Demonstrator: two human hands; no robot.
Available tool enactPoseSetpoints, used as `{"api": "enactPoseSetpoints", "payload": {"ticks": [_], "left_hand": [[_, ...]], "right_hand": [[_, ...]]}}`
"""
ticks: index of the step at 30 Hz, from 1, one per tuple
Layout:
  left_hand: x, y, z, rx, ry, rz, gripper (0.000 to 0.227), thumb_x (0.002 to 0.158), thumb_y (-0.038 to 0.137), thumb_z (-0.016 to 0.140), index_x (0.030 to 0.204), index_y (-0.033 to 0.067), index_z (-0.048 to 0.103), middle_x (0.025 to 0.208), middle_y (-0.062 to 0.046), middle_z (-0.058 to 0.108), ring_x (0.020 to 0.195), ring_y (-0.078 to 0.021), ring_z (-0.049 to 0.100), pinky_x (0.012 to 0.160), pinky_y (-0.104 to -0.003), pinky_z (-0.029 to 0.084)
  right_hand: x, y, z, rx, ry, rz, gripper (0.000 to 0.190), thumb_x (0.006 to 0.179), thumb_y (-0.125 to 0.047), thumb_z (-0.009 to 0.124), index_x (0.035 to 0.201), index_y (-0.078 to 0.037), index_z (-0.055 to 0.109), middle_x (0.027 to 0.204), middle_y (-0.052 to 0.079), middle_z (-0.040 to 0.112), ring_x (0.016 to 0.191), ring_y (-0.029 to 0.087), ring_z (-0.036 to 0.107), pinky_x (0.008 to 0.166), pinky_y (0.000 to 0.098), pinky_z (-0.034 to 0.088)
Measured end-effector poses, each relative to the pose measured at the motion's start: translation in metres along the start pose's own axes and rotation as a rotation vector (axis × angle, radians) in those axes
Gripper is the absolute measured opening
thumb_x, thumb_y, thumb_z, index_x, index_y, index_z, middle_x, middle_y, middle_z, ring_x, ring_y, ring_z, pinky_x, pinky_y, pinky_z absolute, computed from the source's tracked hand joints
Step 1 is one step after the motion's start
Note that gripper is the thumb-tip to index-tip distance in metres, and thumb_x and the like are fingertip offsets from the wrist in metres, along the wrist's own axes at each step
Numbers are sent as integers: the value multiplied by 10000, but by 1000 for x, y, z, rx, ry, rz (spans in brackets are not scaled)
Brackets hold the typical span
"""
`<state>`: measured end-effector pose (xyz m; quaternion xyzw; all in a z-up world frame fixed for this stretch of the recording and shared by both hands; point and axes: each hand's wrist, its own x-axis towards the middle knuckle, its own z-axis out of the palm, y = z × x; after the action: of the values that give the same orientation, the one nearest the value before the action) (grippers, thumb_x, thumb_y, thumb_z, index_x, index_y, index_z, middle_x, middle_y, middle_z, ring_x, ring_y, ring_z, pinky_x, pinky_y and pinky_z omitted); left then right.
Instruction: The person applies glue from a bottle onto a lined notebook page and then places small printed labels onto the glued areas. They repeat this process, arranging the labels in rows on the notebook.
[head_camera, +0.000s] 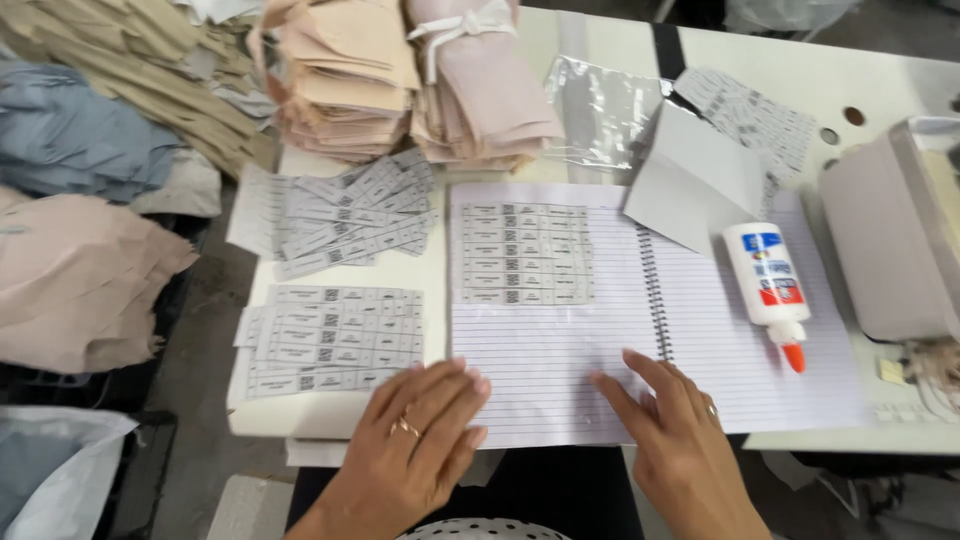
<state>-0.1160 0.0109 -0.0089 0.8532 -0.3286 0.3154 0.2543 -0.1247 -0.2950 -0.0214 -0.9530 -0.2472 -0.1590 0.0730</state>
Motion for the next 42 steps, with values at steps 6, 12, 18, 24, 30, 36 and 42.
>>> {"api": "enactPoseSetpoints", "payload": {"ticks": [6,12,18,24,30,36,42], "left_hand": [[-51,3,-10,-2,-7,-181,273,1027,221,632,1234,62,711,1246,-91,713,1221,-278,672,1046,-443,505],[-68,-43,-37,267,-21,-288,310,1004,187,636,1279,47,606,1287,-115,670,1280,-278,600,1099,-437,468],[-60,-77,-58,345,96,-370,233,1004,126,646,1218,63,714,1297,-96,676,1282,-271,619,1050,-439,510],[-66,-93,-60,371,105,-489,337,1026,232,631,1313,61,668,1359,-91,653,1321,-260,599,1051,-405,494],[-69,-94,-58,280,59,-576,358,1011,231,631,1337,85,660,1398,-71,635,1369,-244,562,1080,-429,466],[-74,-92,-49,245,44,-536,412,1007,236,636,1392,92,626,1439,-90,591,1388,-277,546,1130,-473,455],[-70,-85,-46,301,64,-465,339,1001,194,667,1316,68,680,1391,-84,629,1343,-266,601,1083,-429,476]], "right_hand": [[-19,10,7,210,30,-169,449,1013,-15,350,1383,-67,600,1490,186,494,1348,326,563,1204,399,434],[-18,-9,3,138,125,2,331,1028,47,470,1216,-68,718,1410,129,612,1280,254,646,1142,315,492],[-41,22,17,415,-43,13,402,927,68,501,1268,-24,691,1503,68,558,1496,241,508,1013,233,512],[-79,45,70,490,22,287,486,853,197,507,1173,-62,766,1483,69,622,1469,174,523,1226,266,422],[-54,-9,19,808,48,461,801,679,160,709,1434,73,457,1525,92,560,1226,164,706,956,288,661],[-32,6,16,222,244,-116,347,859,-86,725,1203,-45,703,1359,152,608,1283,291,653,1159,335,529],[-46,19,36,51,398,-193,227,884,-96,783,1104,-147,760,1194,68,656,1015,256,726,935,301,609]]}}
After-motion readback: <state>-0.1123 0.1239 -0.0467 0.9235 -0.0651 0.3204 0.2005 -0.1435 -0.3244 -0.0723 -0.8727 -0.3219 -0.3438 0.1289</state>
